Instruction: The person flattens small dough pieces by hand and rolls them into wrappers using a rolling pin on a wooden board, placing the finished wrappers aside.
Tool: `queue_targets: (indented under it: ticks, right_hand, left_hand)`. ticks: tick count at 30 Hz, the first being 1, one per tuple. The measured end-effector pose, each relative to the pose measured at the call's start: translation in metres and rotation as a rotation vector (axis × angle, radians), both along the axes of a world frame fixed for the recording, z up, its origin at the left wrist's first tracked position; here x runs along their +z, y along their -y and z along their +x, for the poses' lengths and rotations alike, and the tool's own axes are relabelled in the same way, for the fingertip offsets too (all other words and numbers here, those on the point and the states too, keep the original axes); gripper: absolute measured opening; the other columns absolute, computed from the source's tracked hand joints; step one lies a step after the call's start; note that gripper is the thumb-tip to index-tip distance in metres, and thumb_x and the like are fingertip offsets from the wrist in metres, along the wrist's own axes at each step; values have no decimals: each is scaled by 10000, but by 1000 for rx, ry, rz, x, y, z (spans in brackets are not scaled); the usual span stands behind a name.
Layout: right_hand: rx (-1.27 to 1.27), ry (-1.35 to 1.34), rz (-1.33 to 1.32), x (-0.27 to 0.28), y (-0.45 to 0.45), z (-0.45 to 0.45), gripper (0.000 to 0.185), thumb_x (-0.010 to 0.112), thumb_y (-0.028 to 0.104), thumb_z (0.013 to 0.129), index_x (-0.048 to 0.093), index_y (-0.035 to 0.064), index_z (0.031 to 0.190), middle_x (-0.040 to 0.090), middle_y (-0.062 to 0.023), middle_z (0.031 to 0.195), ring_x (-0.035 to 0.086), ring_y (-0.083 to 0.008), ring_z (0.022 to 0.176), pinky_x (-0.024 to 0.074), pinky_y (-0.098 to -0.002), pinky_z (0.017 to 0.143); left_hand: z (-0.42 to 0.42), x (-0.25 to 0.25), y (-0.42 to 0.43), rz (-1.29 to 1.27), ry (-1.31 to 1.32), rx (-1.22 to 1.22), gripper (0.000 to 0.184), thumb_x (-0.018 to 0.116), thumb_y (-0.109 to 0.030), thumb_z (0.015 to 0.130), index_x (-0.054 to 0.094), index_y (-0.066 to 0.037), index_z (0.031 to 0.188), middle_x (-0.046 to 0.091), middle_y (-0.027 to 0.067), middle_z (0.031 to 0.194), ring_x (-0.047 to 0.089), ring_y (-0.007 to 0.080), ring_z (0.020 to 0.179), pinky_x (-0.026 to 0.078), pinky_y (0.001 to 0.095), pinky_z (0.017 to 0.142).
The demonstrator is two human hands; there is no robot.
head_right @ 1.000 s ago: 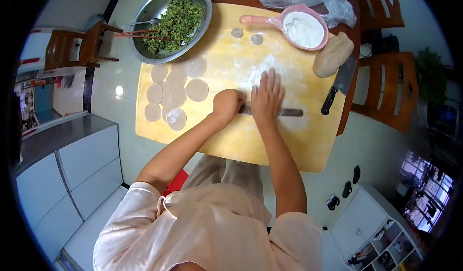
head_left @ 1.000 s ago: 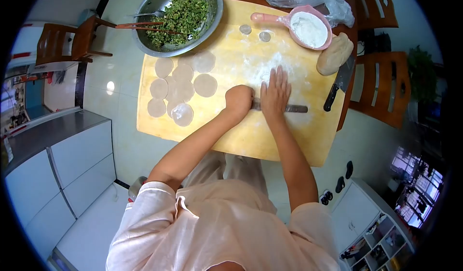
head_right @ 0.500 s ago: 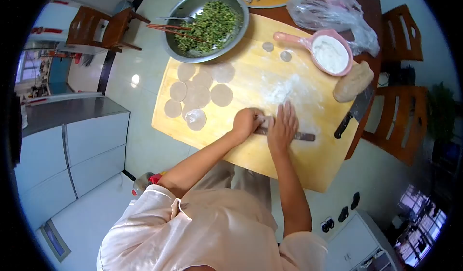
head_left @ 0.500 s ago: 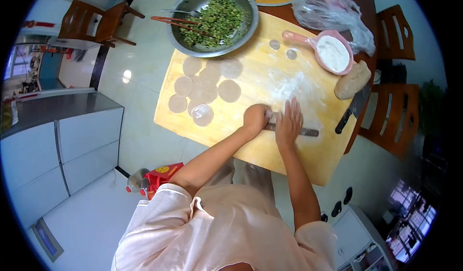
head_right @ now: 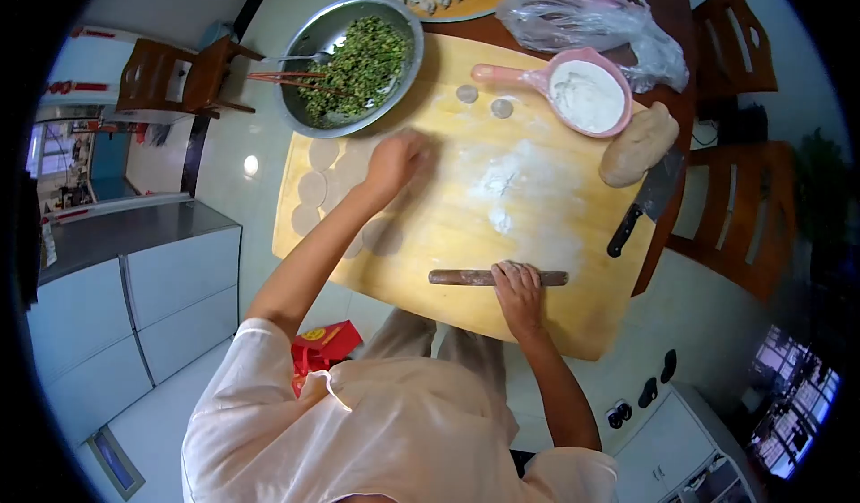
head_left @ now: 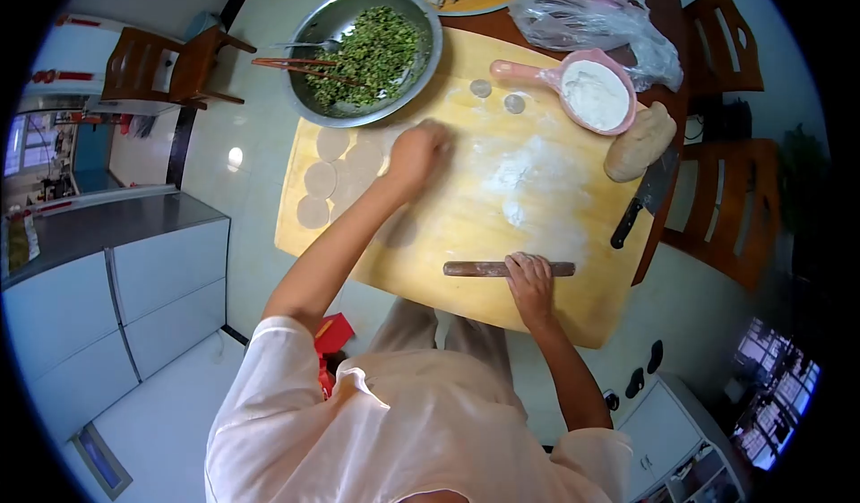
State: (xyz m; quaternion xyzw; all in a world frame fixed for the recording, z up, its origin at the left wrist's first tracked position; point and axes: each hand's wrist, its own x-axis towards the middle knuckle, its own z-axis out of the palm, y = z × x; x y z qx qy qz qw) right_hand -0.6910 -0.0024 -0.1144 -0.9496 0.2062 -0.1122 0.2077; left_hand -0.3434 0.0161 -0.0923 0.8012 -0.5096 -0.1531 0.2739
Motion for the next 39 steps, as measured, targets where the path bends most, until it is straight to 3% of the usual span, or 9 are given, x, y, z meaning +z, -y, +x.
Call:
queue_targets:
  ticks: [3,6,9,12,18,23,31,35,39]
  right_hand:
    - [-37,-8,51,7,13,-13,351,701,84,766,644,59,1111,623,-77,1105,592,-254,1050,430,-441,947]
    - [-115,-21,45,10,30,-20,354,700,84,765,643,57,1113,623,-73,1082,588,-256,1041,435,-436,930]
    - [-162,-13,39,11,42,-27,357,706,88,758,644,60,1108,621,-64,1070,579,-256,1055,436,-418,922]
    - [-147,-19,58,4,45,-31,353,700,81,763,640,60,1110,619,-62,1074,578,-257,1056,437,-415,924]
    - [-161,-9,89,1,37,-25,426,727,161,762,617,59,1160,595,-93,1189,541,-272,1141,392,-444,1002]
    - [-474,-152,-48,6,39,21,507,657,183,836,530,33,1303,442,-148,1437,400,-314,1323,306,-489,1083]
    - [-555,-131,-93,-6,68,58,467,553,175,902,509,47,1349,412,-144,1479,366,-327,1361,280,-529,1092]
    - [-523,-232,-152,-10,14,25,488,585,213,880,520,66,1342,422,-155,1468,374,-332,1357,297,-546,1075]
    - [-567,-186,-156,-10,54,57,476,565,201,894,509,62,1346,414,-142,1475,365,-329,1361,300,-540,1078]
  left_hand:
    - [-9,-11,72,-246,68,-1,187,536,-36,801,613,-47,971,611,148,1109,575,376,973,485,455,844]
    - [4,-40,121,-122,221,-130,238,538,-161,861,624,-46,1052,609,146,1216,590,369,1023,492,432,879]
    - [14,-32,132,201,298,-185,201,552,-186,846,643,-54,968,630,173,1054,614,367,921,507,459,804]
    - [17,-17,113,158,295,-166,188,594,-222,845,662,-53,892,662,176,967,623,365,866,515,465,746]
    - [-96,-52,27,35,-876,-63,87,712,-71,736,639,-41,772,620,82,694,588,125,657,482,322,628]
    - [-162,-21,21,136,-458,-197,118,648,-53,696,584,-43,796,618,178,776,600,383,752,468,455,661]
    - [-155,-31,54,356,-104,-338,105,627,-149,743,674,-56,755,648,204,746,634,371,704,497,452,659]
    - [-141,-28,28,259,-442,-109,121,708,-89,707,645,-33,794,644,141,703,625,282,659,496,377,646]
    - [-143,-21,25,193,-403,-126,134,693,-86,713,690,-35,837,656,149,720,629,308,665,504,396,657]
